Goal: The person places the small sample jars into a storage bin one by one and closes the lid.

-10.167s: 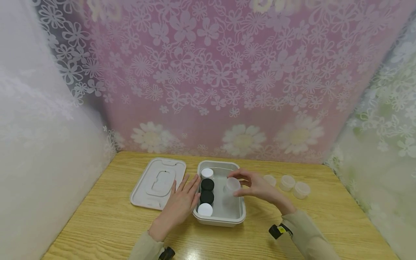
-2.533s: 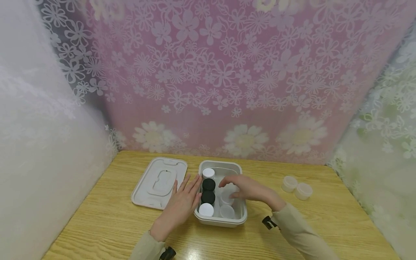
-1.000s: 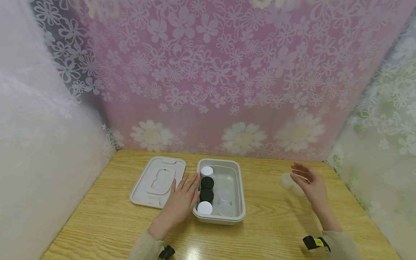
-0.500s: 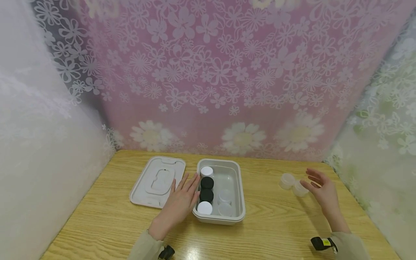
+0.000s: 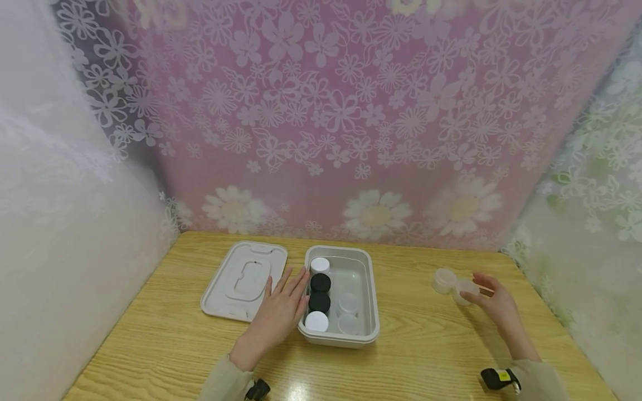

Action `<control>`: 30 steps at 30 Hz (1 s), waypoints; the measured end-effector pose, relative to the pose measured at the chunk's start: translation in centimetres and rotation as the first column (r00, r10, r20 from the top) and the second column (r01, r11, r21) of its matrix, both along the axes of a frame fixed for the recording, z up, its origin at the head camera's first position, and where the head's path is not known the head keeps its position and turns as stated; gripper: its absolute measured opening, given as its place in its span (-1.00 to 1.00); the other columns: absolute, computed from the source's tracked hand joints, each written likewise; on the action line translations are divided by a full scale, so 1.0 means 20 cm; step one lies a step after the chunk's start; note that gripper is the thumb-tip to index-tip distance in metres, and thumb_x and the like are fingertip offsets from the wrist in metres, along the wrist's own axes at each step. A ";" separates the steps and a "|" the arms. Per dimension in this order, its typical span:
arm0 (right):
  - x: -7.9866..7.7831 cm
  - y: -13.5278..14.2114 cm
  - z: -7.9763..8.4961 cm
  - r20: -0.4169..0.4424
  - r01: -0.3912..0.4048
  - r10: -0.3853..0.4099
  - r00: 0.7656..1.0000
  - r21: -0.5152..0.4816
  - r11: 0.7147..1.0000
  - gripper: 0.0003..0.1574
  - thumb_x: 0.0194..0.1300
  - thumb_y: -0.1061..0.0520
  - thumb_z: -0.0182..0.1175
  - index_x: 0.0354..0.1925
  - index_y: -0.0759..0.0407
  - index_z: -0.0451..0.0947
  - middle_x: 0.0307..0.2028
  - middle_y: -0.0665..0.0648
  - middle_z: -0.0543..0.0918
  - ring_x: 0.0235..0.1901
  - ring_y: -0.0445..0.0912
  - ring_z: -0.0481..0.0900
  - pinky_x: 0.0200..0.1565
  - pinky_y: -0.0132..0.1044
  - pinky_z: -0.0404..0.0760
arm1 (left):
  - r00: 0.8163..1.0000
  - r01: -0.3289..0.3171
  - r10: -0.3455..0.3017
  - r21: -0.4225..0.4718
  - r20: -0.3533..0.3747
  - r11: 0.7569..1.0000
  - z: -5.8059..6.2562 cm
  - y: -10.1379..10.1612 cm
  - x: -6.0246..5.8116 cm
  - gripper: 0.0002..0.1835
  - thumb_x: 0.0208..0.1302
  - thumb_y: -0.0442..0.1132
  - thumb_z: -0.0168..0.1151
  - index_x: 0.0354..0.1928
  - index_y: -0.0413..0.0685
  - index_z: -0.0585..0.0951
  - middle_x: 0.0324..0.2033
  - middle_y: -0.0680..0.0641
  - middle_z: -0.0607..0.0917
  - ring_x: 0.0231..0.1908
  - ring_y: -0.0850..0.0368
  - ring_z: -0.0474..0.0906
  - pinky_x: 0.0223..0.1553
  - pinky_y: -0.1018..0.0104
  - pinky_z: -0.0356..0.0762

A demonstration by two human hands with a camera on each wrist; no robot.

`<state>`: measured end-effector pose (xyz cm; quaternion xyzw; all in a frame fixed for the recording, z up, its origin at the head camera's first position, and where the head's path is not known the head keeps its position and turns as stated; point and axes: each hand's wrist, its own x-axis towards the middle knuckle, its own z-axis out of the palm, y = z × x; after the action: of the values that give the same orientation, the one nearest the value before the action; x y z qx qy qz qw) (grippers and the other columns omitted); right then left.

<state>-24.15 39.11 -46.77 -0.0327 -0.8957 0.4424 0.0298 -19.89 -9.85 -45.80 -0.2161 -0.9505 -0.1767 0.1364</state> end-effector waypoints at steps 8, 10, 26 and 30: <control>0.01 0.02 0.01 0.063 -0.001 -0.003 0.998 0.062 0.998 -0.07 0.45 -0.04 0.25 0.45 0.53 0.13 0.36 0.59 0.26 0.07 0.05 0.58 -0.24 -0.51 0.53 | 1.000 0.000 0.000 0.002 0.007 1.000 0.00 0.00 0.00 -0.44 0.59 -0.10 0.01 0.51 -0.15 0.32 0.49 -0.13 0.33 0.53 -0.24 0.07 0.38 -0.44 0.03; 0.01 0.02 0.01 0.064 0.007 -0.012 0.998 0.065 0.998 -0.07 0.44 -0.06 0.26 0.44 0.52 0.16 0.33 0.59 0.30 -0.11 -0.30 0.56 -0.23 -0.47 0.56 | 1.000 0.002 -0.002 0.003 0.009 1.000 0.01 0.00 0.01 -0.44 0.59 -0.10 0.01 0.51 -0.15 0.32 0.49 -0.13 0.33 0.53 -0.23 0.06 0.38 -0.44 0.03; 0.05 -0.10 0.11 -0.119 0.036 -0.037 0.992 -0.013 0.999 -0.14 0.41 -0.01 0.31 0.41 0.44 0.23 0.24 0.43 0.38 -0.25 -0.65 0.37 -0.25 -0.51 0.61 | 1.000 0.006 -0.006 0.005 -0.003 1.000 0.00 0.00 0.01 -0.43 0.58 -0.09 0.03 0.51 -0.14 0.33 0.49 -0.12 0.34 0.52 -0.23 0.09 0.37 -0.46 0.04; 0.06 -0.15 0.14 -0.136 0.030 -0.034 0.990 -0.026 0.999 -0.15 0.41 0.00 0.31 0.41 0.42 0.23 0.23 0.40 0.39 -0.24 -0.64 0.39 -0.25 -0.55 0.60 | 1.000 0.005 -0.005 0.005 -0.009 1.000 0.00 0.00 0.01 -0.44 0.58 -0.10 0.03 0.51 -0.15 0.33 0.48 -0.12 0.34 0.52 -0.23 0.10 0.36 -0.46 0.05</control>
<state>-22.93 36.07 -44.02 -0.0173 -0.8856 0.4538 0.0975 -19.71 -9.88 -45.88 -0.2191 -0.9489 -0.1785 0.1407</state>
